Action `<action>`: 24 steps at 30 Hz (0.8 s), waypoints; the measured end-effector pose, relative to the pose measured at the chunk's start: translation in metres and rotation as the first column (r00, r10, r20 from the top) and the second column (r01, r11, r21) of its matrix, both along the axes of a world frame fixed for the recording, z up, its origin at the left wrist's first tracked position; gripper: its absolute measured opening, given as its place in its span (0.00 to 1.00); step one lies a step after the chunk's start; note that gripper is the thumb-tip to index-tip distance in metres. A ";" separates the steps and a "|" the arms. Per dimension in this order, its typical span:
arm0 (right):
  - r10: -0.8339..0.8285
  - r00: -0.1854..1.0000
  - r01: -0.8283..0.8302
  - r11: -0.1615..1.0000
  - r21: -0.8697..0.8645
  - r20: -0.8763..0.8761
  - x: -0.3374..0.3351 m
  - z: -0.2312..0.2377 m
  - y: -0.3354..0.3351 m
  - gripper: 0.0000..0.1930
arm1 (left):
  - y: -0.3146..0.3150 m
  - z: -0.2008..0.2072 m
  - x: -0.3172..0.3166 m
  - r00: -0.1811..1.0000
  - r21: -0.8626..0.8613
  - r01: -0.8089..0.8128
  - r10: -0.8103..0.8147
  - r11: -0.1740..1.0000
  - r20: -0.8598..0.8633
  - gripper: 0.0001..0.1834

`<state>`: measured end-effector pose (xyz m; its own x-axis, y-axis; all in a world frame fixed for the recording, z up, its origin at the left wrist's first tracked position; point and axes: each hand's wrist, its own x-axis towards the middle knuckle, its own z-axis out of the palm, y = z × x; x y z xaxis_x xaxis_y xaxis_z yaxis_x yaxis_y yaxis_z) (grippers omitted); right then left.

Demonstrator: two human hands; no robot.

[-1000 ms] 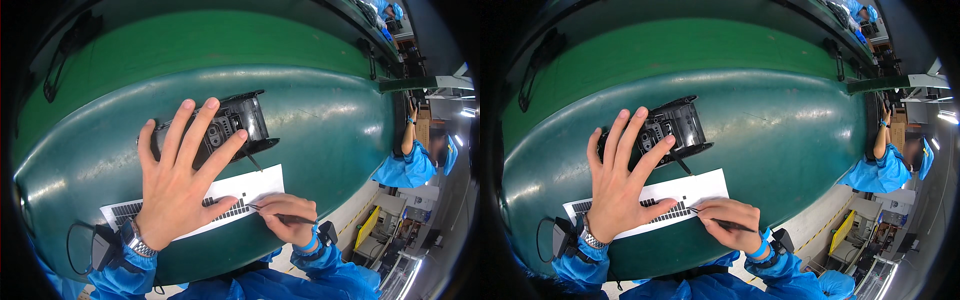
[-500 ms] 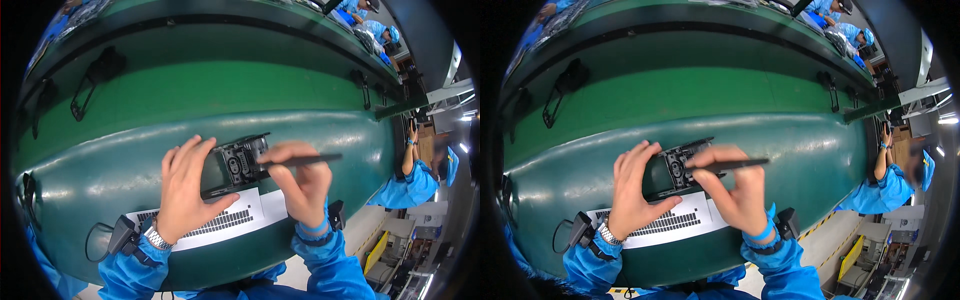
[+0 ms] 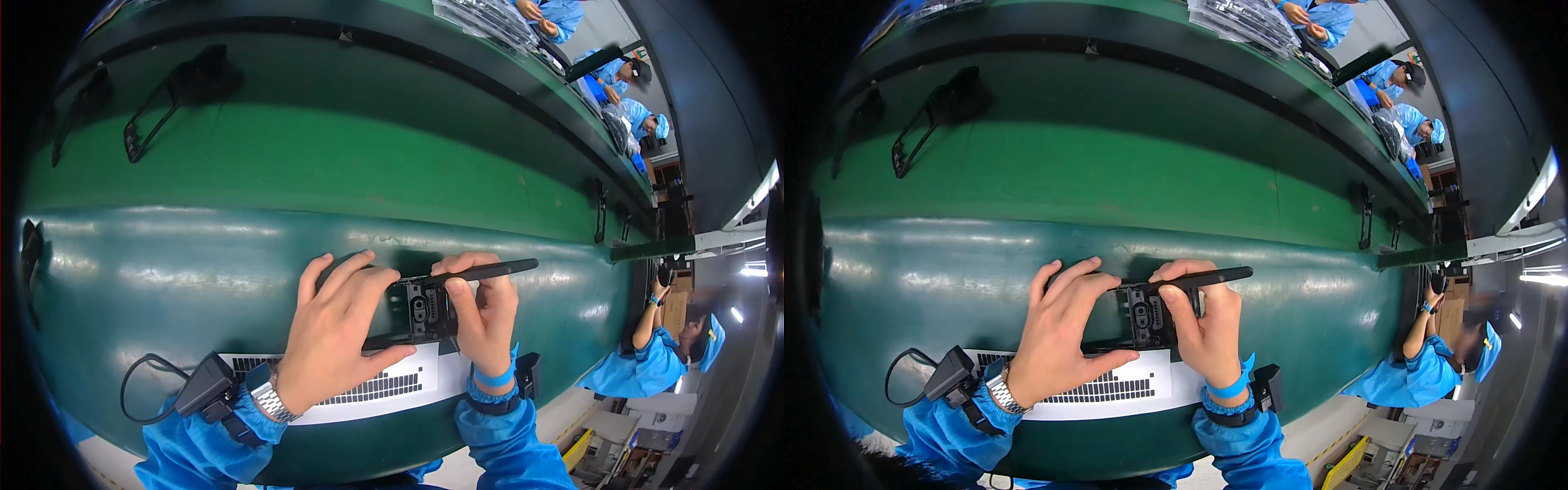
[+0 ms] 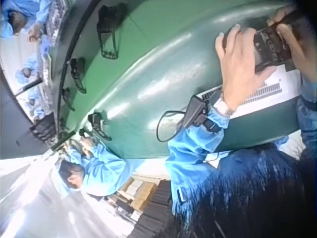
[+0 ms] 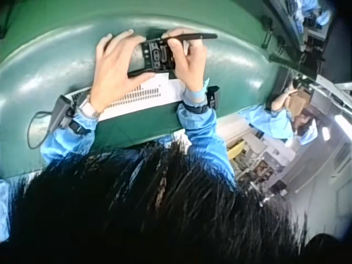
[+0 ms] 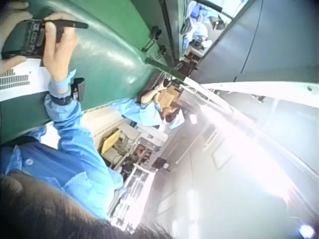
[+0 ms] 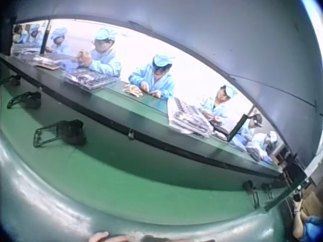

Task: Assembling electronic components into a plastic housing on a factory conveyor belt.

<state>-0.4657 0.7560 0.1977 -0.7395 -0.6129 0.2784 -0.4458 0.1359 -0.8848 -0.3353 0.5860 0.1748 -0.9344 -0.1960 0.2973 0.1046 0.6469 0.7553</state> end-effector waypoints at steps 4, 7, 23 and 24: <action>-0.004 0.999 0.005 1.000 -0.031 0.033 0.000 0.000 0.000 0.07 | -0.001 0.003 0.001 1.000 -0.020 -0.003 0.004 1.000 0.012 0.42; 0.000 0.999 0.002 0.999 -0.039 0.036 0.000 -0.003 0.001 0.08 | 0.000 0.001 0.000 1.000 -0.030 -0.004 0.005 1.000 0.016 0.42; 0.016 1.000 -0.016 1.000 -0.020 0.025 0.000 0.000 0.002 0.07 | 0.001 0.004 -0.001 1.000 -0.045 -0.008 0.009 0.999 0.021 0.42; 0.015 1.000 -0.014 1.000 -0.020 0.024 -0.001 0.000 0.002 0.07 | 0.001 0.004 -0.001 1.000 -0.041 -0.007 0.008 0.999 0.024 0.42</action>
